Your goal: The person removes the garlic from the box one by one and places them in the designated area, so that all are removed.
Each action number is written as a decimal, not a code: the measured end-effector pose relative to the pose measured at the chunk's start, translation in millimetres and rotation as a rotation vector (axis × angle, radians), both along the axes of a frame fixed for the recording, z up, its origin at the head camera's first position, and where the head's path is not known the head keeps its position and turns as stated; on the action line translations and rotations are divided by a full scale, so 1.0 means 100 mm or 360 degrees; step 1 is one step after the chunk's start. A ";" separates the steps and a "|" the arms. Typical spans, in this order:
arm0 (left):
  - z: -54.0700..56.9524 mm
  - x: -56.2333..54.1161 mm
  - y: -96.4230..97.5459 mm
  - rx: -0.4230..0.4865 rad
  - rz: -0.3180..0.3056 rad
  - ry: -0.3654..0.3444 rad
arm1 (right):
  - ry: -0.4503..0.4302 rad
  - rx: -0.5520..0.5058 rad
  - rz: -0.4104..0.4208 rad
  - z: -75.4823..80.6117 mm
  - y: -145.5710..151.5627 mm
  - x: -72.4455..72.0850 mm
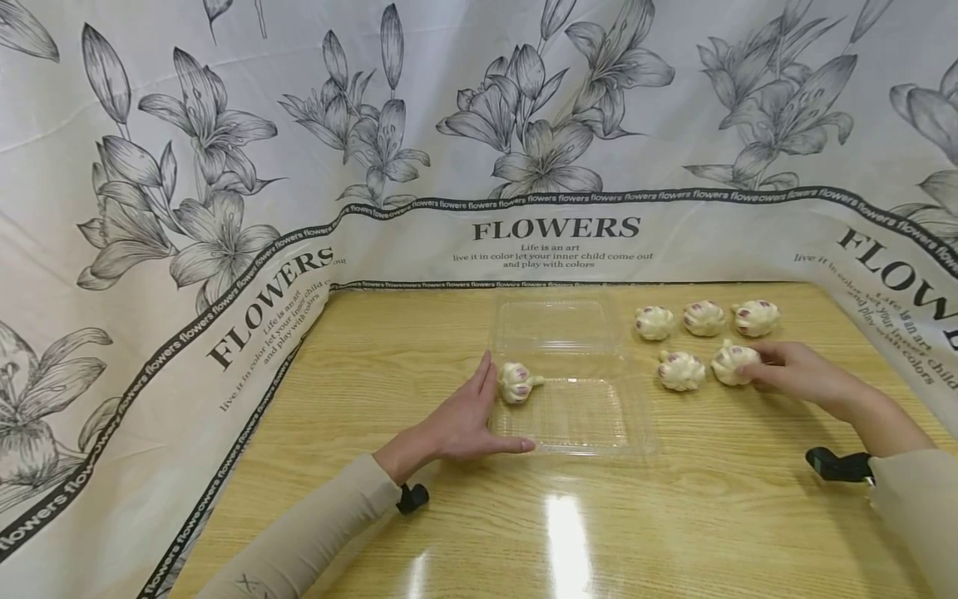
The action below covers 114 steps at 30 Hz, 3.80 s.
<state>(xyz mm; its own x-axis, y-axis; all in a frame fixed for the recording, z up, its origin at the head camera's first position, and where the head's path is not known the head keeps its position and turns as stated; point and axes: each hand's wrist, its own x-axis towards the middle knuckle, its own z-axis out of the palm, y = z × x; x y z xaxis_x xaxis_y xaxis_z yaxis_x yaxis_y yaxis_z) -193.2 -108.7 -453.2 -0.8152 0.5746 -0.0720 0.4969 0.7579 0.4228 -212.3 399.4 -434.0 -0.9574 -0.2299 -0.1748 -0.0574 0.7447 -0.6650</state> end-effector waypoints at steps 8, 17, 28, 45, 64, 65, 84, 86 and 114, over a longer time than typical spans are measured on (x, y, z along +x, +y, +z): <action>0.02 0.01 0.00 0.0000 0.0000 0.0005 | -0.0048 -0.0159 0.0018 -0.04 0.04 -0.04; 0.02 0.00 -0.01 -0.0003 -0.0004 -0.0003 | -0.0063 -0.0259 0.0034 -0.04 0.03 -0.02; 0.01 0.00 -0.01 0.0001 -0.0006 0.0007 | -0.0016 -0.0094 0.0013 0.05 0.10 0.11; 0.04 0.01 -0.01 0.0002 0.0008 -0.0004 | 0.0223 0.0088 0.0056 0.41 -0.25 0.33; 0.02 0.02 0.00 0.0001 0.0011 -0.0017 | 0.0553 0.0016 0.0291 0.50 -1.03 0.43; 0.02 0.01 0.00 -0.0001 0.0010 -0.0016 | 0.0560 0.0018 0.0298 0.50 -1.06 0.43; 0.01 0.01 -0.01 -0.0004 0.0003 0.0000 | 0.0527 -0.0157 0.0519 0.32 -1.65 0.39; 0.01 0.01 -0.01 0.0001 0.0002 -0.0001 | 0.0513 -0.0180 0.0547 0.28 -1.72 0.39; 0.02 0.00 -0.01 0.0010 0.0014 -0.0039 | 0.0378 -0.0255 0.0425 -0.05 -2.64 0.25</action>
<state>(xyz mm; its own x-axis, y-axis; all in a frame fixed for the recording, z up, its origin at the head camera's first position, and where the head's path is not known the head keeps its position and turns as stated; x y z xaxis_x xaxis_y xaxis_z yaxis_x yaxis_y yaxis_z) -192.7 -109.5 -451.2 -0.8182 0.5681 -0.0883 0.4797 0.7593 0.4397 -187.1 135.4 -438.8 -0.8696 -0.4829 0.1029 -0.4016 0.5706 -0.7163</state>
